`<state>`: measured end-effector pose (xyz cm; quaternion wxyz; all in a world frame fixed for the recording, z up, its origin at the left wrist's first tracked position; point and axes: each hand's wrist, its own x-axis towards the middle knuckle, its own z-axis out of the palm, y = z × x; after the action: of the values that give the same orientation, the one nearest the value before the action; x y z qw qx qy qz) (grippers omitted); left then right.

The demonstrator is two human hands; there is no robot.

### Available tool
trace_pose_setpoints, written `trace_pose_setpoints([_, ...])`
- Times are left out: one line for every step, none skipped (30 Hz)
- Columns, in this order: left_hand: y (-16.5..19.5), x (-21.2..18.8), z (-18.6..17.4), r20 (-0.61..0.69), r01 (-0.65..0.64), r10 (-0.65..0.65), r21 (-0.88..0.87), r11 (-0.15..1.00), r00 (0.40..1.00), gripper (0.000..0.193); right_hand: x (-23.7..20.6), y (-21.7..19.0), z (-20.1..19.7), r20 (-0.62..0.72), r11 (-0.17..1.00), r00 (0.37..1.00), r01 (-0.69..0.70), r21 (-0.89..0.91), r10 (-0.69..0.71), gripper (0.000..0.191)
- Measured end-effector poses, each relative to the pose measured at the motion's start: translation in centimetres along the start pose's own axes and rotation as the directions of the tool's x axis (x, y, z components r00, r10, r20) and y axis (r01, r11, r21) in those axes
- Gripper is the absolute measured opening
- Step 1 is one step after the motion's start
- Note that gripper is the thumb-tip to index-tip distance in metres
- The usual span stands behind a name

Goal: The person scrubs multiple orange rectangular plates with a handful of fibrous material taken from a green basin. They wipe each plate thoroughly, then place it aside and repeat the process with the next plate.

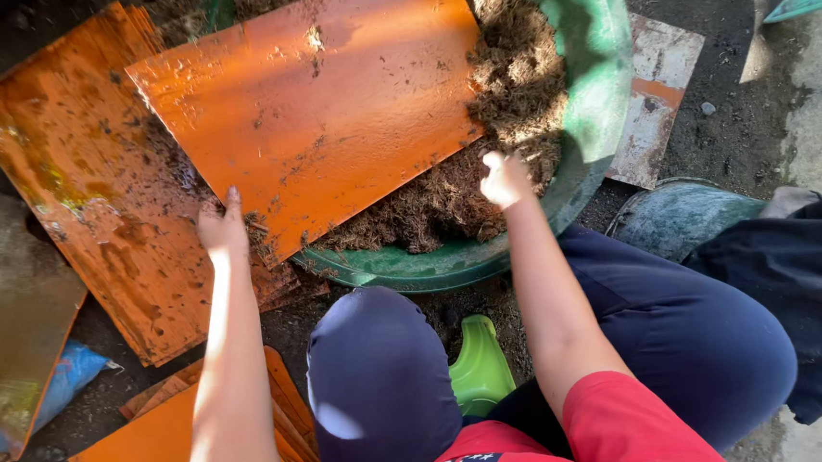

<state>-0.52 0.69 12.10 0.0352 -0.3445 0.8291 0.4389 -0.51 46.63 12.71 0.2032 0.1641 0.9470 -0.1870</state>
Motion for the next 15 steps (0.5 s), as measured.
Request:
trace_pose_setpoints([0.8, 0.3, -0.2, 0.017, 0.027, -0.027, 0.004, 1.0, 0.999, 0.049, -1.0, -0.7, 0.4, 0.146, 0.997, 0.987, -0.063, -0.05, 0.069, 0.054])
trace_pose_setpoints([1.7, 0.7, -0.3, 0.031, 0.058, -0.058, 0.012, 0.998, 0.998, 0.055, -1.9, -1.4, 0.8, 0.29, 0.987, 0.947, -0.114, -0.109, 0.141, 0.061])
trace_pose_setpoints([2.6, 1.1, -0.5, 0.046, 0.085, -0.086, 0.022, 0.996, 0.995, 0.061, -2.7, -1.8, 1.1, 0.305, 0.984, 0.944, -0.078, -0.161, 0.125, 0.058])
trace_pose_setpoints([3.6, 1.6, -0.6, 0.03, 0.108, -0.106, -0.081, 0.991, 0.994, 0.051, -3.2, -2.2, 1.2, 0.315, 0.977, 0.942, -0.045, -0.21, 0.111, 0.054])
trace_pose_setpoints([4.7, 1.9, -0.7, 0.017, 0.126, -0.124, -0.147, 0.981, 0.992, 0.045, -3.4, -2.5, 0.9, 0.323, 0.966, 0.941, -0.013, -0.26, 0.1, 0.051])
trace_pose_setpoints([6.2, 2.2, -0.8, -0.006, 0.112, -0.115, -0.183, 0.977, 0.993, 0.038, -3.3, -2.7, 0.2, 0.355, 0.956, 0.93, 0.017, -0.293, 0.092, 0.047])
trace_pose_setpoints([8.0, 2.3, -1.0, -0.068, 0.027, -0.041, -0.198, 0.98, 0.997, 0.032, -3.0, -2.9, -0.9, 0.39, 0.943, 0.917, 0.054, -0.327, 0.083, 0.044])
trace_pose_setpoints([10.2, 2.2, -1.2, -0.158, -0.083, 0.051, -0.206, 0.975, 0.986, 0.025, -2.8, -3.3, -2.4, 0.43, 0.929, 0.9, 0.094, -0.357, 0.074, 0.042])
trace_pose_setpoints([12.8, 2.0, -1.6, -0.226, -0.185, 0.139, -0.2, 0.962, 0.964, 0.019, -2.4, -3.8, -4.6, 0.363, 0.934, 0.932, 0.138, -0.329, -0.01, 0.046])
trace_pose_setpoints([15.4, 1.6, -2.2, -0.247, -0.249, 0.207, -0.154, 0.956, 0.947, 0.014, -2.0, -4.2, -7.0, 0.286, 0.934, 0.953, 0.185, -0.307, -0.095, 0.055])
trace_pose_setpoints([18.7, 1.1, -2.9, -0.261, -0.3, 0.269, -0.088, 0.95, 0.927, 0.014, -1.9, -4.7, -9.1, 0.205, 0.867, 0.955, 0.282, -0.41, -0.213, 0.056])
trace_pose_setpoints([22.4, 0.4, -3.8, -0.272, -0.353, 0.333, -0.025, 0.935, 0.903, 0.014, -1.9, -5.5, -11.5, 0.129, 0.779, 0.934, 0.35, -0.52, -0.334, 0.058])
trace_pose_setpoints([26.1, -0.4, -4.9, -0.284, -0.398, 0.391, 0.038, 0.917, 0.875, 0.016, -2.5, -6.2, -13.8, 0.077, 0.753, 0.909, 0.385, -0.534, -0.41, 0.051])
trace_pose_setpoints([29.6, -1.3, -6.1, -0.281, -0.396, 0.419, 0.134, 0.908, 0.864, 0.023, -3.5, -6.9, -15.8, 0.035, 0.721, 0.875, 0.421, -0.55, -0.483, 0.044])
trace_pose_setpoints([33.0, -2.0, -7.3, -0.288, -0.393, 0.445, 0.221, 0.893, 0.848, 0.023, -5.0, -7.7, -17.3, -0.052, 0.751, 0.839, 0.456, -0.477, -0.542, 0.042])
